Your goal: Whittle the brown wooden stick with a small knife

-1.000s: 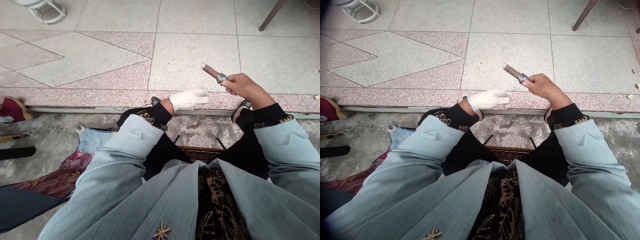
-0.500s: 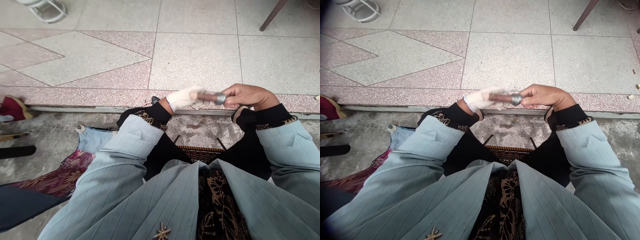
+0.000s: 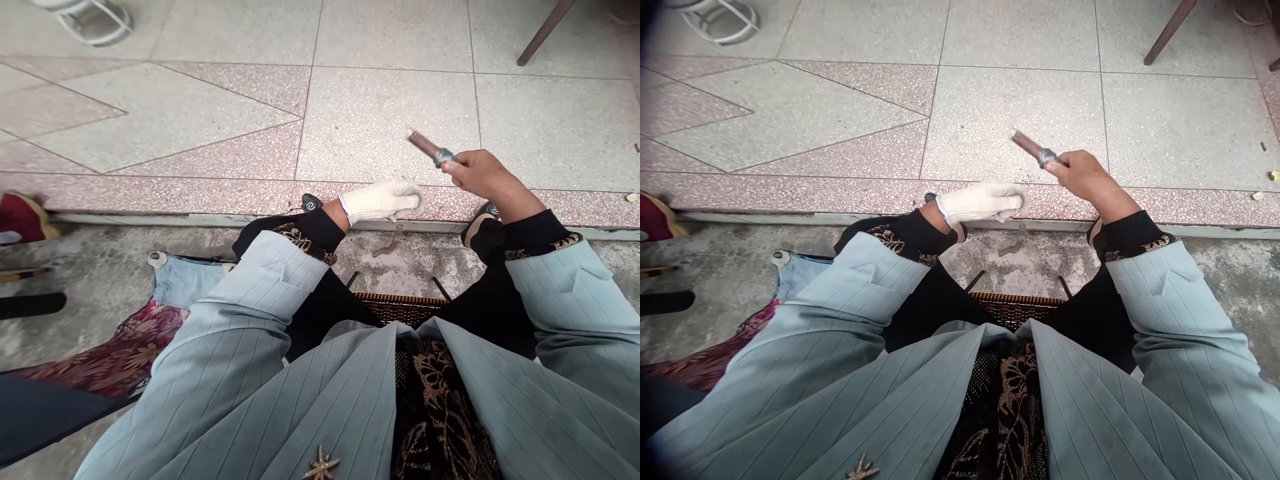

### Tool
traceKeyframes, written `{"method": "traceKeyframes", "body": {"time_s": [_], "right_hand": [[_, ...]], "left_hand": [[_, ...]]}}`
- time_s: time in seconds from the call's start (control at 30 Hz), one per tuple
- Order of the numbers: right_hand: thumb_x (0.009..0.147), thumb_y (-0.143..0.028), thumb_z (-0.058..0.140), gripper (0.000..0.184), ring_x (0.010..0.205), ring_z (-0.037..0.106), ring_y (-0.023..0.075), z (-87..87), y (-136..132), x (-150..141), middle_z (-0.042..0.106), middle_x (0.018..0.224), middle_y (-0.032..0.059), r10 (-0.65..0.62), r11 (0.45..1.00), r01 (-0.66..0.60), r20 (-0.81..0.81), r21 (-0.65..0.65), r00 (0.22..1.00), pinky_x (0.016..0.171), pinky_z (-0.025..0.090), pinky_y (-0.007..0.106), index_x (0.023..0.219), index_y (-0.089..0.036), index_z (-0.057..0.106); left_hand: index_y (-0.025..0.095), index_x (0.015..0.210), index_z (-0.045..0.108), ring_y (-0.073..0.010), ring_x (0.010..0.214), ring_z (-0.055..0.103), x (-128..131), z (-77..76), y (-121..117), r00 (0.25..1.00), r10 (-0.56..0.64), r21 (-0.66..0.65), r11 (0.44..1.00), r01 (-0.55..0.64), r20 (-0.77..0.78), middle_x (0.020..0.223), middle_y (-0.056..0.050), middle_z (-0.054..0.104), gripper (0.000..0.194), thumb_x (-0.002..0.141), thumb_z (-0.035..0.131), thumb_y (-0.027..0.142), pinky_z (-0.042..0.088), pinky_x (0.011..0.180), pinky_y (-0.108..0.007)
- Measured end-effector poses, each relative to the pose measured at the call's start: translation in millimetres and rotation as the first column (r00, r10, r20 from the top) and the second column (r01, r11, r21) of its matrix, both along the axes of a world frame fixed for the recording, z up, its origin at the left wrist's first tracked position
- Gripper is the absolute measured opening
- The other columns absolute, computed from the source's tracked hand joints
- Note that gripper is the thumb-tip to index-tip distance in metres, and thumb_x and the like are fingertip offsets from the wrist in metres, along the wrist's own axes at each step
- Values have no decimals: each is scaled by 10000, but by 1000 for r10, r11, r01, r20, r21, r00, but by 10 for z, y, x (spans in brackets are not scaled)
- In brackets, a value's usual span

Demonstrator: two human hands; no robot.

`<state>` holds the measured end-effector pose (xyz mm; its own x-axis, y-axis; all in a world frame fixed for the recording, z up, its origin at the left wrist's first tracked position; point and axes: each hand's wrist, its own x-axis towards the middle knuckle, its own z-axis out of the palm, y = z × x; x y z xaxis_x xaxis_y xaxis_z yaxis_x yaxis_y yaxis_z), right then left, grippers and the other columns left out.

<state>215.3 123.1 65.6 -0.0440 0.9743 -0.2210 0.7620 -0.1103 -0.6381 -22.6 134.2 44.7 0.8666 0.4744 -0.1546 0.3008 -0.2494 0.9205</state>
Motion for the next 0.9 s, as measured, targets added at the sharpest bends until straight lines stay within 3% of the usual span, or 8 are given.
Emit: {"method": "traceKeyframes", "body": {"time_s": [0.13,0.23,0.33,0.4,0.47,0.57,0.73,0.9], "right_hand": [[780,-584,682,399,628,524,186,-3,2,-2,605,680,72,265,957,-213,287,-199,921,561,350,342,759,-187,696],[696,-561,761,344,606,529,173,32,-69,-50,629,662,38,527,777,-443,77,-446,846,568,367,337,739,-222,724],[645,-554,799,326,582,520,154,120,-166,-75,624,631,-6,605,626,-588,-156,-512,781,558,372,319,780,-262,746],[673,-577,773,357,564,493,133,198,-215,-69,603,629,-17,556,663,-602,-245,-444,794,544,365,300,821,-254,737],[746,-619,701,412,538,445,112,266,-240,-58,554,618,-19,413,802,-528,-378,-281,829,522,345,281,869,-226,701],[826,-692,572,484,500,367,103,300,-215,-60,451,593,-29,143,980,-196,-565,-33,812,491,302,270,896,-215,619],[819,-711,556,491,494,331,106,174,-25,-72,385,613,-24,-121,988,155,-611,2,782,482,274,272,817,-222,521],[820,-686,563,487,562,423,150,83,84,-24,468,619,18,-108,993,115,-196,28,975,530,311,306,831,-200,598]], "left_hand": [[153,824,658,-100,601,466,-14,14,12,986,-67,201,975,97,-150,685,6,553,246,898,479,304,335,594,-231],[150,778,661,-105,620,473,-44,17,21,975,-126,229,959,167,-182,675,5,560,233,875,509,297,322,602,-238],[149,825,658,-106,652,510,-76,23,24,982,-161,78,982,169,-100,734,-5,604,214,879,544,321,357,624,-230],[141,858,643,-101,639,511,-84,36,25,997,-79,-47,996,80,12,744,-19,607,215,888,562,337,380,618,-228],[130,868,624,-93,604,486,-80,52,23,992,60,-126,991,-46,115,706,-26,579,227,917,543,337,390,597,-226],[128,860,607,-81,557,441,-64,63,10,977,151,-155,980,-127,148,638,-8,518,257,958,488,334,387,563,-215],[140,884,637,-74,550,442,-53,99,-48,1000,1,-80,997,0,21,684,-3,536,260,935,485,344,370,533,-201],[148,896,668,-92,620,485,-76,300,-93,994,-33,123,991,46,-104,733,-8,589,278,907,478,350,367,586,-208]]}}
